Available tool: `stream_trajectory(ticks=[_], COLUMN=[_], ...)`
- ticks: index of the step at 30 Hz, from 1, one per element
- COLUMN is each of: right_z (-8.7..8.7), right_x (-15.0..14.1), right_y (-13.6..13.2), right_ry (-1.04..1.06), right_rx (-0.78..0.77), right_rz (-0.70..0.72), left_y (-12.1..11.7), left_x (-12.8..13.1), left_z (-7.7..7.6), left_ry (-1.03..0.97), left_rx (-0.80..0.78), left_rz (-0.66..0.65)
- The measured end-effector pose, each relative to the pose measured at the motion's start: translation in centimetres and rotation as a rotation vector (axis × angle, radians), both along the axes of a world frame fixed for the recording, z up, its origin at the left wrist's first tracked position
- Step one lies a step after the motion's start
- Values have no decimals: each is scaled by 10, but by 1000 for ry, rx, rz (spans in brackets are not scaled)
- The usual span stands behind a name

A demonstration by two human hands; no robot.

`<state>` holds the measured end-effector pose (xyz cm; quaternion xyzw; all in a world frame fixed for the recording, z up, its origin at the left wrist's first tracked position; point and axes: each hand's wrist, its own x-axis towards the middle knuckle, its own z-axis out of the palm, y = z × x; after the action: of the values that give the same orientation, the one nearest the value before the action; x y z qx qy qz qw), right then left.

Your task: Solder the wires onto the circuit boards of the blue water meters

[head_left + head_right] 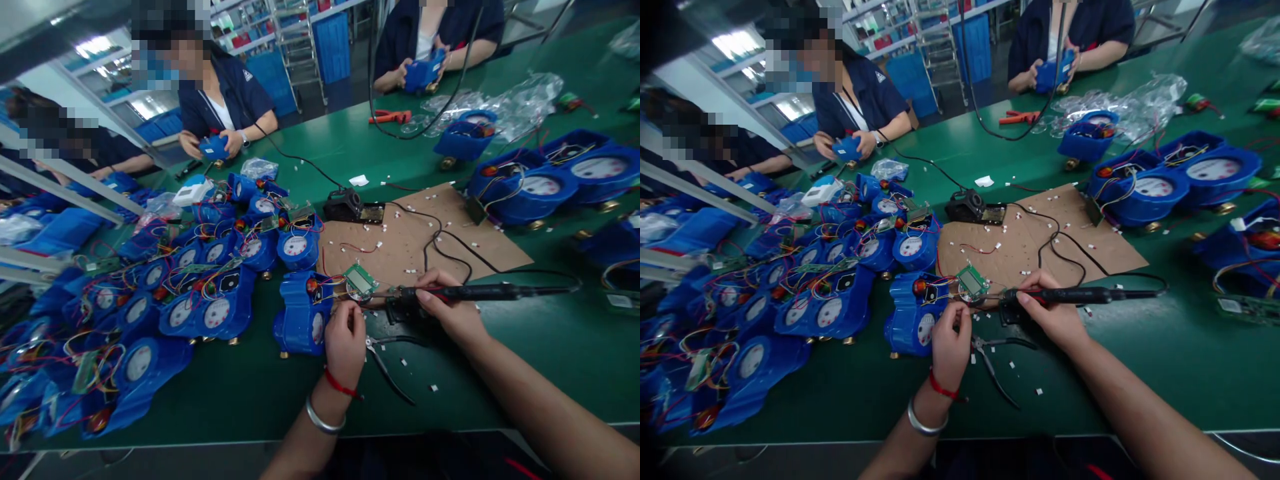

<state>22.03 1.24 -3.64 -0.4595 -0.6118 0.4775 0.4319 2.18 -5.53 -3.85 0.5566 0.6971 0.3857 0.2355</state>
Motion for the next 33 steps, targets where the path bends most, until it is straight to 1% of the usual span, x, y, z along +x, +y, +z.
stream_trajectory(ticks=[6, 17, 23, 29, 33], right_z=[3, -3, -6, -4, -4], right_x=[-5, -2, -2, -2, -1], right_y=[1, 2, 1, 0, 1], right_ry=[-1, -31, 10, 51, 21], right_rx=[8, -11, -44, -41, -55], right_rz=[27, -5, -5, -53, -21], left_y=[0, -1, -1, -1, 0], left_x=[0, 0, 0, 0, 0], left_z=[1, 3, 1, 1, 1], left_ry=[1, -15, -10, -4, -3], left_rx=[-13, -26, -29, -70, -80], left_rz=[9, 15, 28, 59, 60])
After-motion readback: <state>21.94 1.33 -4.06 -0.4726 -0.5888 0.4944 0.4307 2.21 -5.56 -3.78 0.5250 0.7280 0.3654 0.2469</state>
